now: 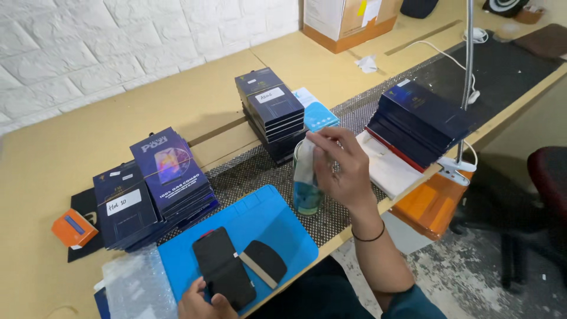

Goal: The person cleans a phone screen with a cloth and places the phone into a bubble-wrap sleeve.

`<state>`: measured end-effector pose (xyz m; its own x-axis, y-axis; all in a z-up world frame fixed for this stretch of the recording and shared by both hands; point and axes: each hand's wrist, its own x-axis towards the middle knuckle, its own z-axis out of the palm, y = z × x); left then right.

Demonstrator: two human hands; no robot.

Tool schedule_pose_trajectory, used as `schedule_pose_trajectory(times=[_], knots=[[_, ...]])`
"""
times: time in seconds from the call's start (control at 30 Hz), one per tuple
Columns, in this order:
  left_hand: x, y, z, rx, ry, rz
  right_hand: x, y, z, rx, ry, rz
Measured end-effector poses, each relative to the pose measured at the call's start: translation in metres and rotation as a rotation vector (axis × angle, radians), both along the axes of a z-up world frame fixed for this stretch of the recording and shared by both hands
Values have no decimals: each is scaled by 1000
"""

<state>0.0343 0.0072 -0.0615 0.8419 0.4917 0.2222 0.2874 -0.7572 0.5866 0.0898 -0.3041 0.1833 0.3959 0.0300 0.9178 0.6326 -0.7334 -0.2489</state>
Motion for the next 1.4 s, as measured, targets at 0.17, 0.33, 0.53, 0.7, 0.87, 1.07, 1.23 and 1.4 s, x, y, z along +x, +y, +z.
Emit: schedule_pose_trajectory(times=[0.17, 0.33, 0.53, 0.7, 0.87, 1.07, 1.23, 1.4], knots=[[7, 10, -9, 15, 134, -57, -1, -3, 1, 60, 50, -55], [1, 3, -12, 53, 20, -42, -2, -7, 16, 146, 137, 4], [-9, -9, 15, 40, 3, 3, -1, -11, 25, 32, 156, 45], [-17, -10, 56, -49, 215, -39, -1, -11, 22, 9, 142, 23], [-33, -2, 51, 34, -126, -270, -6, -11, 18, -79, 124, 2], [-40, -1, 67, 27, -336, -376, -6, -29, 3, -294, 87, 13], [-51, -3, 82, -13, -366, -405, -15, -18, -17, -297, 99, 75], [-67, -9, 77, 13, -191, -438, -36, 37, -39, -335, -14, 297]])
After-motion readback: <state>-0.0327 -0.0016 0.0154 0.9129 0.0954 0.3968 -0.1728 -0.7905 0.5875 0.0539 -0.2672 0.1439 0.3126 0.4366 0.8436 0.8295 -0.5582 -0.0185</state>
